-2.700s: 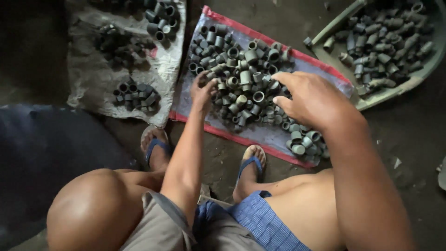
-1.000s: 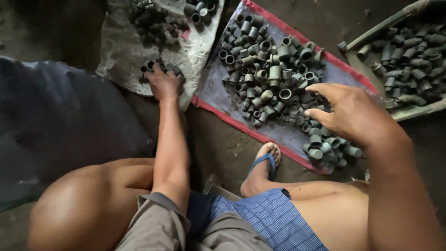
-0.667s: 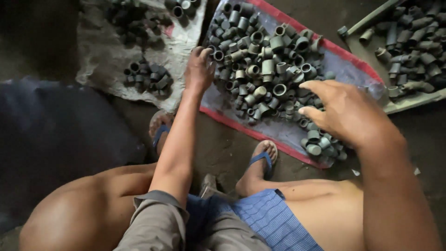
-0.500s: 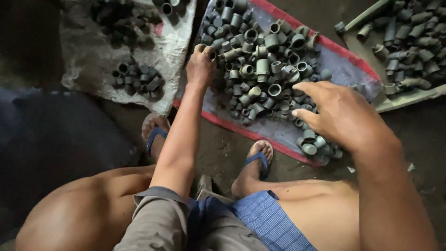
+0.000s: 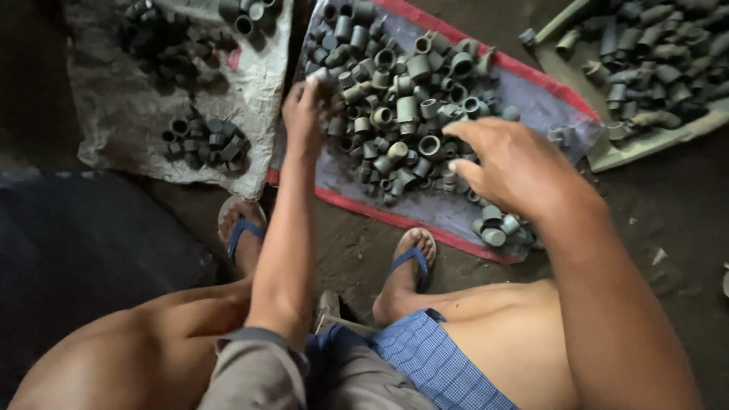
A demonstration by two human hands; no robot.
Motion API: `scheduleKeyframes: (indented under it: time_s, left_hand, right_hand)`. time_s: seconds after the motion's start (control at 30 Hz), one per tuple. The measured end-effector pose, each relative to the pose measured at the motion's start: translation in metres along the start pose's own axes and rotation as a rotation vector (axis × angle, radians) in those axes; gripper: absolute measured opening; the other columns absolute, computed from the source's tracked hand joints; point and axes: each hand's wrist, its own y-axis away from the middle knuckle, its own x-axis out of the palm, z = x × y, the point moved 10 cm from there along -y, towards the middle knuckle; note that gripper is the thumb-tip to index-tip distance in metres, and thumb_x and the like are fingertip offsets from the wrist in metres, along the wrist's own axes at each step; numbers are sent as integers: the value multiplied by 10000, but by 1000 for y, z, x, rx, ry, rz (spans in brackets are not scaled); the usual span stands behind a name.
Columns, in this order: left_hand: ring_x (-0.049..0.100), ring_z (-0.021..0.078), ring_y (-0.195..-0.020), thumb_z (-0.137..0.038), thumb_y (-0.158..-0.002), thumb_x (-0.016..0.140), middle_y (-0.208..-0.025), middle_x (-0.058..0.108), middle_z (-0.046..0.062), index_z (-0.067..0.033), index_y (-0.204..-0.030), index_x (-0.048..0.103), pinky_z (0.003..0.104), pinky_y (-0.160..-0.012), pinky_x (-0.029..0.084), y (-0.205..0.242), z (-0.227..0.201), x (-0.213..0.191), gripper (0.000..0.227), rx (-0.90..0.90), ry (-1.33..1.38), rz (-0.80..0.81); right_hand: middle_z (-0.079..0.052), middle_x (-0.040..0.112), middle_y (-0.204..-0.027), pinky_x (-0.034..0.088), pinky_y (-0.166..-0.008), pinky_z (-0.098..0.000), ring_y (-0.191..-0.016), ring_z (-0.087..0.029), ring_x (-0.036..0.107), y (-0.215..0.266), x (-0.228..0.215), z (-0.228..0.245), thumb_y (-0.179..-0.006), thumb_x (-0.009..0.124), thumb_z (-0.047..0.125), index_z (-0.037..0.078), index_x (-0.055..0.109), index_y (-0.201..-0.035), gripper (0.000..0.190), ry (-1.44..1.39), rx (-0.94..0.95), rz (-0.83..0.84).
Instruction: The person sits on the floor and sorts small gray pipe fittings by hand, picking them up from a large pile on a red-bordered mat and placing them into a smaller pile on a white sack. The person handles the fittings one by one or in small handfuls, occasionally inspecting them before moving them.
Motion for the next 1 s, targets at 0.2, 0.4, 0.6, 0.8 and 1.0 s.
scheduleKeyframes:
  time_s: [0.2,0.4,0.6,0.8,1.0]
  left_hand:
    - [789,289,-873,-337,-977,702,-994,778,176,-60,-1045,763,364,-808,671,123,-8,130,292,-470,1000,469]
    - [773,338,-990,-282,-991,732,-1119,752,246,8,-1181,739,397,-958,647,194,-54,158,347,-570,1178,667]
    - [745,319,-1041,-286,-985,750,-1151,730,227,25,-1197,720,388,-990,635,211,-101,145,378,-558,1136,769]
    - [734,284,-935,-284,-967,775,-1009,716,167,22,-1129,743,386,-919,660,208,-103,145,348,-504,1163,703]
    - [714,231,-918,-308,-957,781,-1001,721,121,-6,-1107,749,349,-919,646,198,-101,119,339,-460,1112,596]
  right_hand:
    - [-262,692,-1194,526,-959,-550,-1135,-471,655,-3,-20,15,-856,811,202,35,618,-1393,595,-153,-273,-332]
    - [-147,758,-1064,618,-781,-370,-973,-234,736,5,-22,-5,-868,857,138,128,741,-1221,371,-612,-142,-306]
    - [-149,729,-985,691,-748,-388,-870,-216,758,9,-4,-23,-941,762,16,7,701,-1200,266,-1182,-37,-318]
    - [-134,715,-1068,702,-804,-436,-929,-247,773,10,8,-32,-992,684,52,46,660,-1256,265,-1439,19,-306]
    - [-182,743,-1147,690,-861,-339,-976,-260,782,25,-4,-23,-1061,574,118,100,632,-1305,251,-1649,8,-174]
